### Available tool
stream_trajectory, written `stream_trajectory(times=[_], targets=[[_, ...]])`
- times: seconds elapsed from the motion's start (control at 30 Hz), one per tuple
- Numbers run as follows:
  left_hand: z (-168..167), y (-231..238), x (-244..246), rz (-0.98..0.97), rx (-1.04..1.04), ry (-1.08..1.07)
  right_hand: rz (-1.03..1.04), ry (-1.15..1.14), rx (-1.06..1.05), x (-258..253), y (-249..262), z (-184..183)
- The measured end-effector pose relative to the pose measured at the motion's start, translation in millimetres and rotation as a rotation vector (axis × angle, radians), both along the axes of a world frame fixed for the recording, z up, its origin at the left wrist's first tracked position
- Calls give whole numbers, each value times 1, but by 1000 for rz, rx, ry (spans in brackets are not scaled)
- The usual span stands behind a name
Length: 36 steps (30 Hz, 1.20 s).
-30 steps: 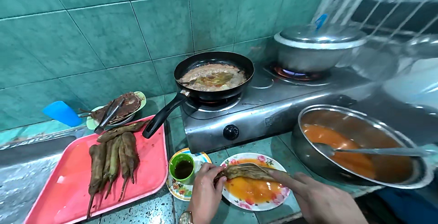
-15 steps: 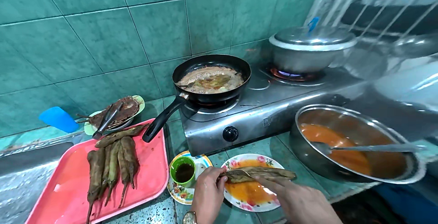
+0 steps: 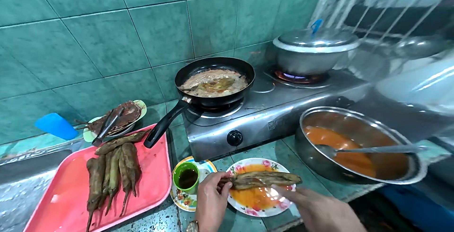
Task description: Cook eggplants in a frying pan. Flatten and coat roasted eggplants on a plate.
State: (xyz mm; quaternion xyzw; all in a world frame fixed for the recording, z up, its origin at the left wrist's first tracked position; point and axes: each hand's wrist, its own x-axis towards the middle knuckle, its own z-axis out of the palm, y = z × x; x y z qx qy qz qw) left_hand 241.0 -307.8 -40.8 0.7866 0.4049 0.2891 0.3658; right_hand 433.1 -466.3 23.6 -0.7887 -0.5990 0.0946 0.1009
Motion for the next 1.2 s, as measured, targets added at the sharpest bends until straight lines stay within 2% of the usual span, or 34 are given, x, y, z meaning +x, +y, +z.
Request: stream_trajectory(times=[0.13,0.3,0.5,0.63,0.77,1.0,1.2], targets=[[2,-1,-2,35,90,72,-4,-43,7,18,-14,-10],[1,1,-3,13,96,11,17,-75,70,20,-14,-5],[1,2,-3,-8,67,-6,-94,66,-196,25,4,-6],[2,2,-3,-12,60,21,-120,38,-336,30,14,13],[5,2,-3,-21,47,34,-113,-11,-228,34,12,33],[4,3,-1,-26,53,69,-134,70,-519,21,49,18],[3,4,-1,-33,43,83,-101,-9,-354,18,42,32]])
